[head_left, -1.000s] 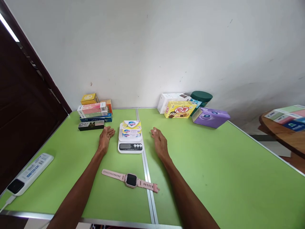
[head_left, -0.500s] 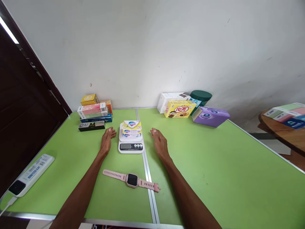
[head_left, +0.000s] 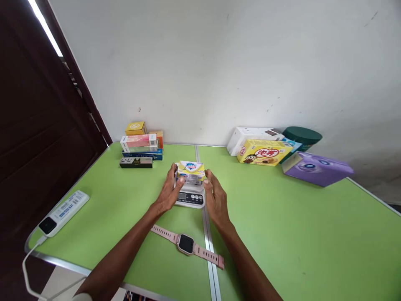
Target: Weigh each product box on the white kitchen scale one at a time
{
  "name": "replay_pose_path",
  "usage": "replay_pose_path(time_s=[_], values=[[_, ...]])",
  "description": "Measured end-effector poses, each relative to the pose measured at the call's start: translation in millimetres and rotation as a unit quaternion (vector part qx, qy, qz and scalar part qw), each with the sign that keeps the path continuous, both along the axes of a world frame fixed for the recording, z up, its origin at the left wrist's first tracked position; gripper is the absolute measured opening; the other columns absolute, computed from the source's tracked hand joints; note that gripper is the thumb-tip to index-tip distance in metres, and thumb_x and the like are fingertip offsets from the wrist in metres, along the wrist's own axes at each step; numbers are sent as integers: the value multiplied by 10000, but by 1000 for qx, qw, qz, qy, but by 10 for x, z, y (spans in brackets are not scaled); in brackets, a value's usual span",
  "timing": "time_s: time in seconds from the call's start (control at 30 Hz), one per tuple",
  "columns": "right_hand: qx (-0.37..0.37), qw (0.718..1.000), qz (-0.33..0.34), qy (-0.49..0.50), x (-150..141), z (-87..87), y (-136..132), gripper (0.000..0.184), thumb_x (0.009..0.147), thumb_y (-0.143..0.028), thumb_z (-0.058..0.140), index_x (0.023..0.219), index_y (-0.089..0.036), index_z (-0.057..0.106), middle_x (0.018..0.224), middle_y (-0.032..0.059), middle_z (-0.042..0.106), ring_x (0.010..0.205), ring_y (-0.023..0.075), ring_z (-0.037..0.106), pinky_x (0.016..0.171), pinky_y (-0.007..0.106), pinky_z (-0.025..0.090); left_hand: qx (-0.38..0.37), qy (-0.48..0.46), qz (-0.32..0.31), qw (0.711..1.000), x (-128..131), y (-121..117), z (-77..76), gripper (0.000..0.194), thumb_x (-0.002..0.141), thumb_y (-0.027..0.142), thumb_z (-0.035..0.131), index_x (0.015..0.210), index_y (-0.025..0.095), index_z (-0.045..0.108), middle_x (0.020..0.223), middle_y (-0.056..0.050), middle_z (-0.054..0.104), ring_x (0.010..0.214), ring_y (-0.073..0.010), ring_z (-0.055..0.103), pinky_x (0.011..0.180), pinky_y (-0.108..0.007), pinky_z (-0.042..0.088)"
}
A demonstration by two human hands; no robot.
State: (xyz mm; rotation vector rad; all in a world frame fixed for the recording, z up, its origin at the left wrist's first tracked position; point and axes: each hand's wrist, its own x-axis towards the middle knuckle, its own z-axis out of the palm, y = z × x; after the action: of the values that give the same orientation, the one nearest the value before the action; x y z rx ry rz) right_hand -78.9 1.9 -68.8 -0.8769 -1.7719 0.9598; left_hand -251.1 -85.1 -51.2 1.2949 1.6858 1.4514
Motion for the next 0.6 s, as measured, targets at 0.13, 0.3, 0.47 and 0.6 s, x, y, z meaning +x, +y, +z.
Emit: replay_pose_path(time_s=[0.13, 0.3, 0.47, 0.6], values=[[8, 1000, 1, -2, -75, 15, -63, 738, 1087, -694, 405, 1589, -177, 565, 1577, 188, 630, 1484, 360, 579, 1236, 549, 470, -42, 3, -15, 999, 69, -26, 93, 1057, 994, 837, 428, 1772, 193, 117, 1867, -148, 94, 1730, -323, 125, 1406, -488, 102], [13, 1000, 16, 7, -131, 38, -103, 696, 1088, -684, 431, 1561, -199, 591, 1517, 176, 678, 1400, 361, 638, 1191, 555, 502, -74, 11, -9, 997, 104, -16, 151, 1099, 977, 869, 402, 1771, 177, 90, 1867, -157, 95, 1735, -322, 74, 1403, -475, 111], [-1, 999, 27, 23, -212, 84, -153, 694, 1064, -699, 486, 1574, -238, 581, 1485, 160, 698, 1355, 374, 663, 1146, 563, 530, -51, 7, -3, 999, 128, 29, 133, 1119, 947, 896, 427, 1757, 168, 170, 1848, -187, 167, 1726, -336, 141, 1402, -489, 121], [-5, 999, 35, 38, -254, 116, -186, 701, 1045, -716, 511, 1547, -236, 608, 1454, 159, 719, 1330, 381, 678, 1133, 558, 538, -11, -15, 21, 1000, 103, 46, 68, 1048, 952, 865, 491, 1721, 179, 300, 1798, -205, 311, 1701, -366, 227, 1392, -534, 160]])
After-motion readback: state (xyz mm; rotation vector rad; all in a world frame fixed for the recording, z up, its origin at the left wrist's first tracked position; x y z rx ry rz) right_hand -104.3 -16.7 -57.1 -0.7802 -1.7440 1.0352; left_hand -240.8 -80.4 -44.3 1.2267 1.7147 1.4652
